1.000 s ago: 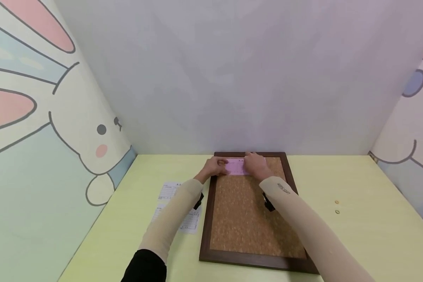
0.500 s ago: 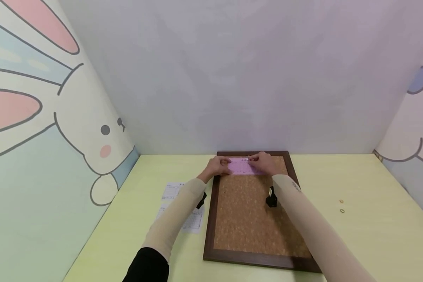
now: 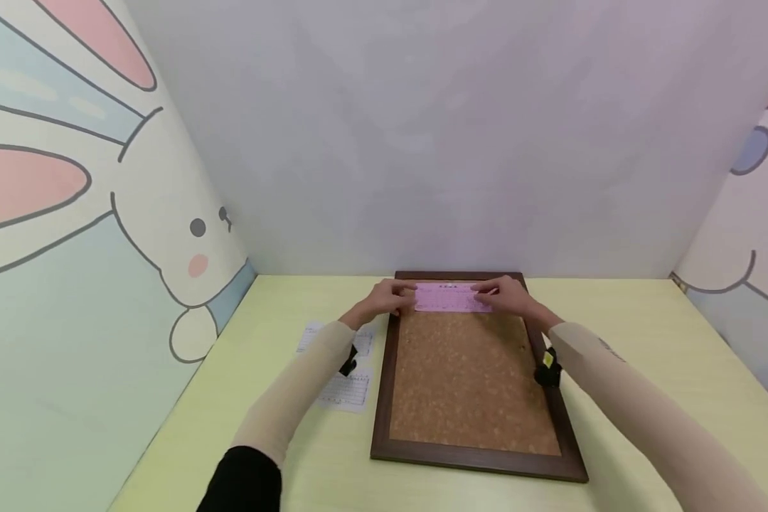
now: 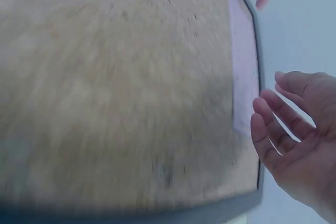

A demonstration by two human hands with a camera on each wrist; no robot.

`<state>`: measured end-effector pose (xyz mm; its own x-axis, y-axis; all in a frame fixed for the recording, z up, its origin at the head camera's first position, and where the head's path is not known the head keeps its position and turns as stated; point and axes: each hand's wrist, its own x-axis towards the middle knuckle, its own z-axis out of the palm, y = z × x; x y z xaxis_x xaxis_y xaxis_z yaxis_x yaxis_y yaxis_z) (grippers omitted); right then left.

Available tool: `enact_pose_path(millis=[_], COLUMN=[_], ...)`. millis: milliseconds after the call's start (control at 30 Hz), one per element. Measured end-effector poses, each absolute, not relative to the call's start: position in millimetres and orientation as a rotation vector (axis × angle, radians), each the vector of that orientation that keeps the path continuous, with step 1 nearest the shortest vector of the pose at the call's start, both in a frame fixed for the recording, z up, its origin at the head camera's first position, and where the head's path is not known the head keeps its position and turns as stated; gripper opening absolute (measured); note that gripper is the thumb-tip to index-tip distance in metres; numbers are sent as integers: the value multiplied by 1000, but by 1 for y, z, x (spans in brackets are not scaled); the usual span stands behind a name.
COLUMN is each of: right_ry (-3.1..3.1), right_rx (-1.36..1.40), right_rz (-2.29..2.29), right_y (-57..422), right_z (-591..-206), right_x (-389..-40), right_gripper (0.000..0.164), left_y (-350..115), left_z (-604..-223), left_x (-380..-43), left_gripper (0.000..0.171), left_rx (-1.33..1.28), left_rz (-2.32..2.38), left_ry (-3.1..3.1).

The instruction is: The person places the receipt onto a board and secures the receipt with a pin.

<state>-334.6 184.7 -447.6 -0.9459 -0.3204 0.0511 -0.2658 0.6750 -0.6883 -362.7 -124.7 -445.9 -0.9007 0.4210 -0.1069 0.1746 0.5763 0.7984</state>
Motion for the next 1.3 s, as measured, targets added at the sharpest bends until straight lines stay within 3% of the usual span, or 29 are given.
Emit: enact_pose_path(millis=[333, 700, 1033, 1300], right_ry=[2672, 2573, 2584, 2517], right_rx=[-472, -476, -455, -361], right_rz=[-1196, -1241, -1217, -1293], right_y=[249, 288, 276, 282], right_z=[-443, -450, -454, -467], right_x=[-301, -286, -273, -261], right_gripper=[44, 45, 42, 51], left_y=[-226, -306, -333, -328], left_z=[-416, -429, -447, -457], left_x=[-329, -320, -317, -310], left_gripper=[45, 49, 68, 68], left_rx=[524, 288, 178, 218], left_rz=[1219, 1005, 1047, 1032], left_ry=[2514, 2698, 2593, 2625])
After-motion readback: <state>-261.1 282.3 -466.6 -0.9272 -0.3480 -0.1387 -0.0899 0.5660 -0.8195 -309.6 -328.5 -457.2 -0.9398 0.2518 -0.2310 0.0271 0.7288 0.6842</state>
